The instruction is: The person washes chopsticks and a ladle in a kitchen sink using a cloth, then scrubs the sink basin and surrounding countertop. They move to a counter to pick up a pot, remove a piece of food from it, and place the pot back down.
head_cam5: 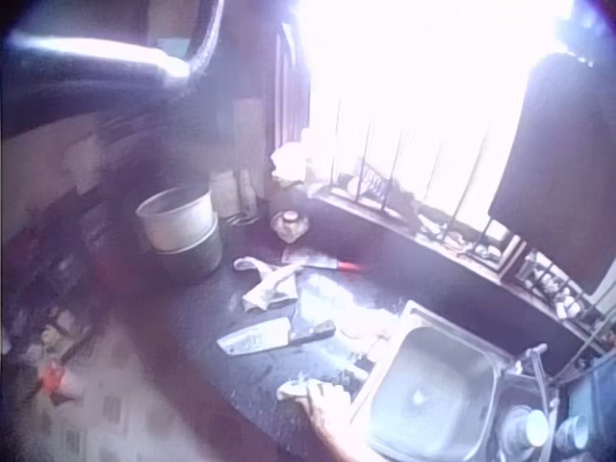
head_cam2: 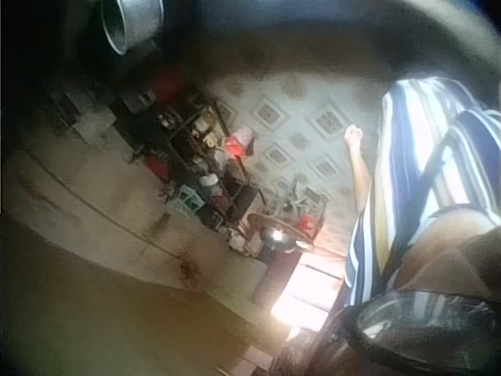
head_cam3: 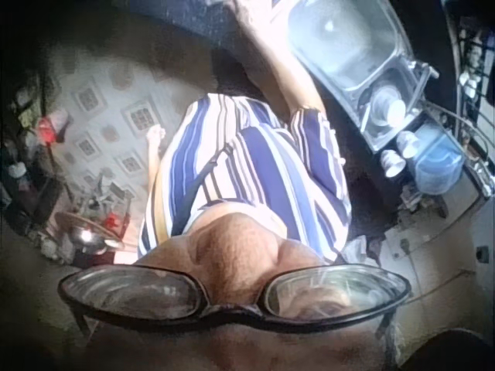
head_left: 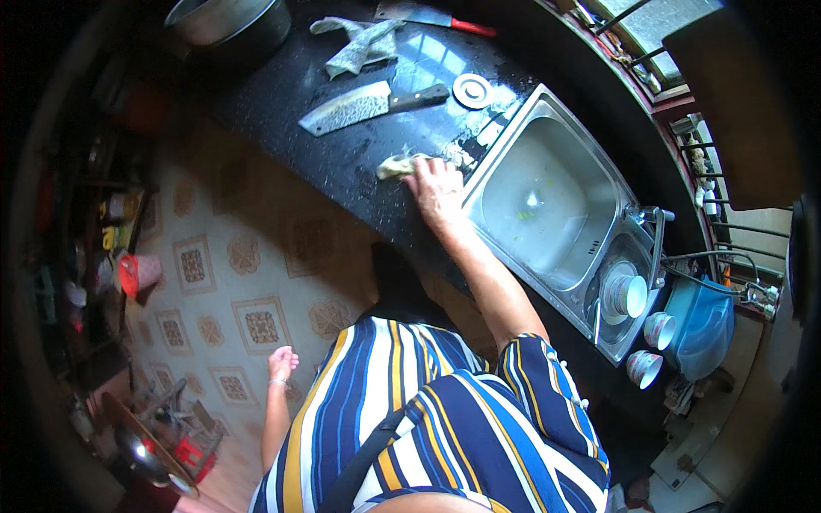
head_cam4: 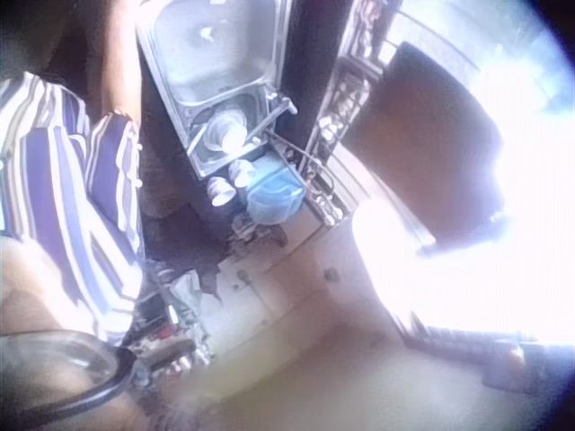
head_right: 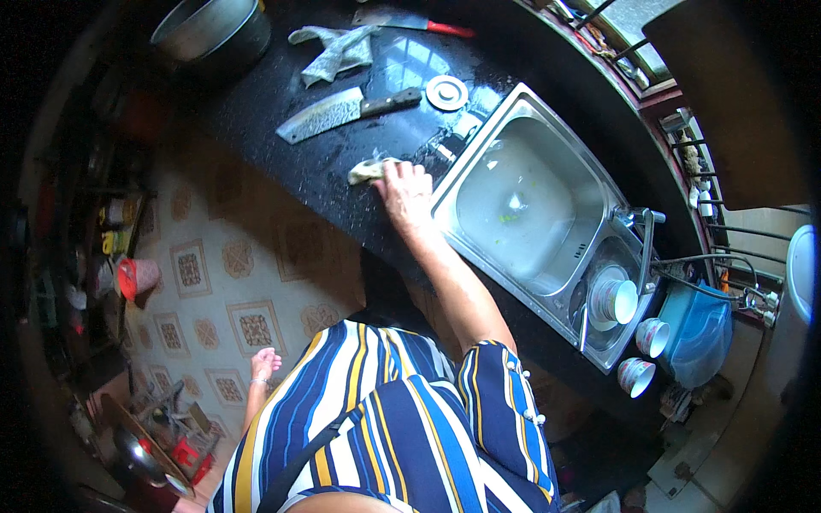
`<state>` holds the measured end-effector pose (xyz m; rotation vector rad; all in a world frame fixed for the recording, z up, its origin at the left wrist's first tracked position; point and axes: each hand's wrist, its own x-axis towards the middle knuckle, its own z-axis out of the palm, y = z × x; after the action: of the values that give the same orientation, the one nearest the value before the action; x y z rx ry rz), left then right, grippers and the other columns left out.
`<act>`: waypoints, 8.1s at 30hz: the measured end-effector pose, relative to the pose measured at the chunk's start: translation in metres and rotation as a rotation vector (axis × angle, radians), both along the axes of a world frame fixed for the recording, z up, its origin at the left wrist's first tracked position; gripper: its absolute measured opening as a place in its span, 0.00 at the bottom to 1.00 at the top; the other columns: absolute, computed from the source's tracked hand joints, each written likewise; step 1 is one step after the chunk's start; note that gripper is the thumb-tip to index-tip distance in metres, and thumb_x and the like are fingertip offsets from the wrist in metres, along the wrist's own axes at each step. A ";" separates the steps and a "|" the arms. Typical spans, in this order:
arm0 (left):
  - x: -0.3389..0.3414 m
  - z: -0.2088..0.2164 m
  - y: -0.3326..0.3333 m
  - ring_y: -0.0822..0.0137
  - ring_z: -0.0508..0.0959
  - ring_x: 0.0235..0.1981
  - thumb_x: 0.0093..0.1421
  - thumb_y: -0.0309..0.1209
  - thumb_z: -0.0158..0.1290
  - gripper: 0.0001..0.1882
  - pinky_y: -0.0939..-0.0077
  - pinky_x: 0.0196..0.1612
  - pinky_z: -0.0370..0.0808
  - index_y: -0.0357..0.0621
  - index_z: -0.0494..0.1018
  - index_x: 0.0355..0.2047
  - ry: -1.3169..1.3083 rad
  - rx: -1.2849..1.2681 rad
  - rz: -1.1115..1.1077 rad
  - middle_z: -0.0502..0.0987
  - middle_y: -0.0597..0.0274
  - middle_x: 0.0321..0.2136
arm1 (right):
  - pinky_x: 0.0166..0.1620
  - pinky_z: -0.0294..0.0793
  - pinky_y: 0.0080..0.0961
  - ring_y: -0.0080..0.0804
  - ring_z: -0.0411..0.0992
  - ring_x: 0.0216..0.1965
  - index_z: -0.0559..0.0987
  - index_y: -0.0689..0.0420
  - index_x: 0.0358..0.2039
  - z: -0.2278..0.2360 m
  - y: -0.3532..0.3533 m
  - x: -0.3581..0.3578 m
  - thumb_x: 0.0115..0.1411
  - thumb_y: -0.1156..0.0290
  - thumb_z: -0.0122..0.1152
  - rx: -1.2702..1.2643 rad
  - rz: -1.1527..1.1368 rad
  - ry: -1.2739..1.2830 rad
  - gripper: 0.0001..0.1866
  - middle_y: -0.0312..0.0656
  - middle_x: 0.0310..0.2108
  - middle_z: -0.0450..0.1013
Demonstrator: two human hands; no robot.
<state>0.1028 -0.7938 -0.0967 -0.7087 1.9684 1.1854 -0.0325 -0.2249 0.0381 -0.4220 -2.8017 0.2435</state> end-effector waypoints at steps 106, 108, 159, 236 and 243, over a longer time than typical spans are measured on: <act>-0.357 0.098 0.420 0.61 0.61 0.64 0.60 0.20 0.44 0.22 0.62 0.65 0.59 0.51 0.71 0.54 1.505 0.022 -1.702 0.64 0.62 0.62 | 0.48 0.70 0.36 0.44 0.69 0.46 0.73 0.62 0.45 -0.024 -0.027 0.061 0.46 0.72 0.67 0.079 -0.406 -0.098 0.24 0.48 0.39 0.71; -0.357 0.103 0.416 0.60 0.62 0.64 0.60 0.19 0.44 0.21 0.61 0.65 0.59 0.49 0.71 0.53 1.513 0.035 -1.656 0.64 0.60 0.61 | 0.48 0.70 0.36 0.45 0.69 0.45 0.73 0.63 0.44 -0.017 -0.058 0.069 0.45 0.75 0.66 -0.013 -0.399 -0.097 0.23 0.49 0.39 0.71; -0.275 0.075 0.708 0.58 0.51 0.68 0.66 0.43 0.39 0.26 0.59 0.69 0.44 0.50 0.62 0.62 1.546 -0.133 -1.761 0.55 0.57 0.66 | 0.48 0.71 0.41 0.46 0.71 0.46 0.71 0.58 0.48 -0.217 0.311 0.102 0.58 0.63 0.57 -0.483 -0.853 -0.188 0.20 0.52 0.48 0.69; -0.061 0.048 0.711 0.71 0.66 0.12 0.61 0.57 0.46 0.30 0.74 0.11 0.57 0.41 0.73 0.22 -0.371 0.348 -0.516 0.69 0.64 0.13 | 0.33 0.69 0.40 0.52 0.71 0.28 0.74 0.65 0.28 -0.085 0.190 0.154 0.66 0.64 0.46 -0.870 -0.758 0.185 0.17 0.57 0.25 0.70; -0.088 0.018 0.709 0.58 0.78 0.27 0.59 0.63 0.45 0.36 0.64 0.31 0.73 0.34 0.74 0.25 0.197 0.415 -1.140 0.76 0.45 0.21 | 0.37 0.72 0.26 0.23 0.71 0.35 0.76 0.57 0.38 -0.116 0.205 0.174 0.66 0.58 0.52 -1.833 -0.739 0.425 0.15 0.34 0.34 0.73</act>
<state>0.0147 -0.0843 -0.0784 0.7098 1.7114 0.8545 0.1418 -0.0195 -0.0784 -1.3631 -1.0843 2.2032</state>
